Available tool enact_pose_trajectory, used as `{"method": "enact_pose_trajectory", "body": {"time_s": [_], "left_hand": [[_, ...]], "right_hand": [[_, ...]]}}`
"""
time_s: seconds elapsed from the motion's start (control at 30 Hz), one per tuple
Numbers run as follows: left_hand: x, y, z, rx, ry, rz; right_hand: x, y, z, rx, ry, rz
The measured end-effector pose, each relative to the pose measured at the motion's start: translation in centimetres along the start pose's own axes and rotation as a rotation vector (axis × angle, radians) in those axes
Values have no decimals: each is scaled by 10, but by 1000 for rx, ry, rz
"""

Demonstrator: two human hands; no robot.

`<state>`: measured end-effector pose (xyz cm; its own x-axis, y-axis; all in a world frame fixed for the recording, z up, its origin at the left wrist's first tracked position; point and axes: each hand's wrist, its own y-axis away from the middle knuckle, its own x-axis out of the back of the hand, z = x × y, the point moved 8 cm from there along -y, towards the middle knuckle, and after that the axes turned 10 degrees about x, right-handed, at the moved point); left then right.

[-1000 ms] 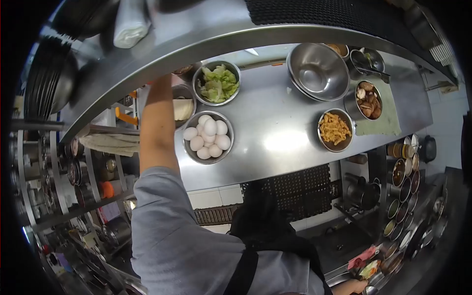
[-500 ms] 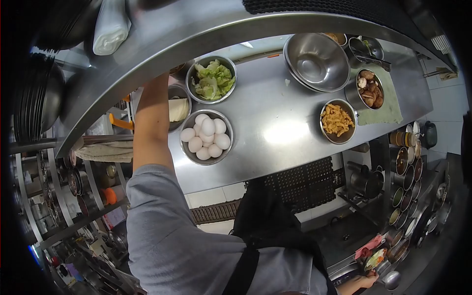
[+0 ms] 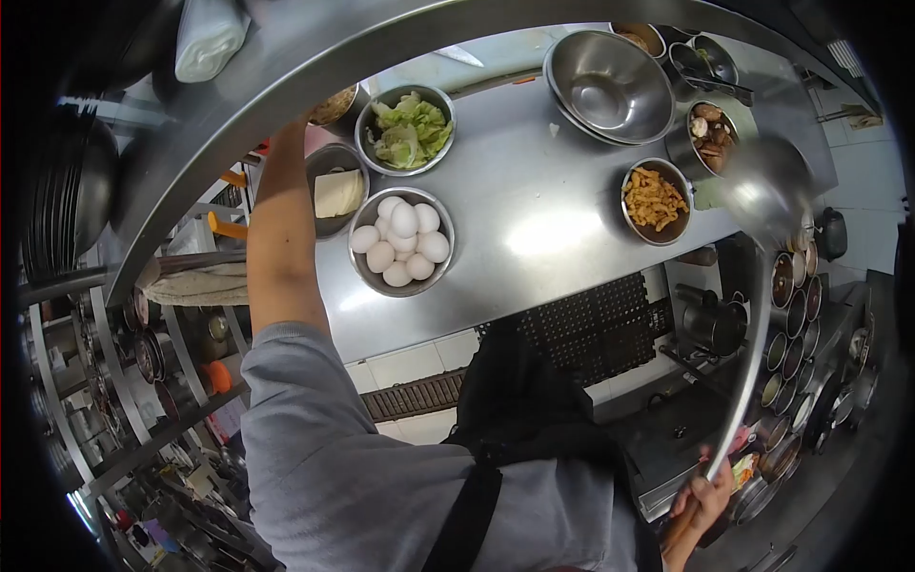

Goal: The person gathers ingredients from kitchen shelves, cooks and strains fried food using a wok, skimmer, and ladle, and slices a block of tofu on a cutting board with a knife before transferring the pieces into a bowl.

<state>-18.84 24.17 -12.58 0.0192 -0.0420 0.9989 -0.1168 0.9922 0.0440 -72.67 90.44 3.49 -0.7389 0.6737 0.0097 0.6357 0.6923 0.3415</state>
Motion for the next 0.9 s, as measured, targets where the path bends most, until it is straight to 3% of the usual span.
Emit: {"method": "enact_pose_trajectory", "body": {"time_s": [0.13, 0.27, 0.37, 0.6, 0.9], "left_hand": [[15, 4, -10, -36, 21, 25], [27, 13, -22, -67, 39, 40], [33, 18, -24, -89, 49, 49], [30, 19, -1, -135, 52, 76], [26, 10, -1, -137, 35, 49]], "right_hand": [[-141, -53, 6, -116, 134, -411], [-289, -96, 16, -75, 170, -750], [-368, -111, 21, -49, 125, -859], [-416, -95, 15, -319, -106, -918], [-389, -97, 13, -389, -138, -888]]}}
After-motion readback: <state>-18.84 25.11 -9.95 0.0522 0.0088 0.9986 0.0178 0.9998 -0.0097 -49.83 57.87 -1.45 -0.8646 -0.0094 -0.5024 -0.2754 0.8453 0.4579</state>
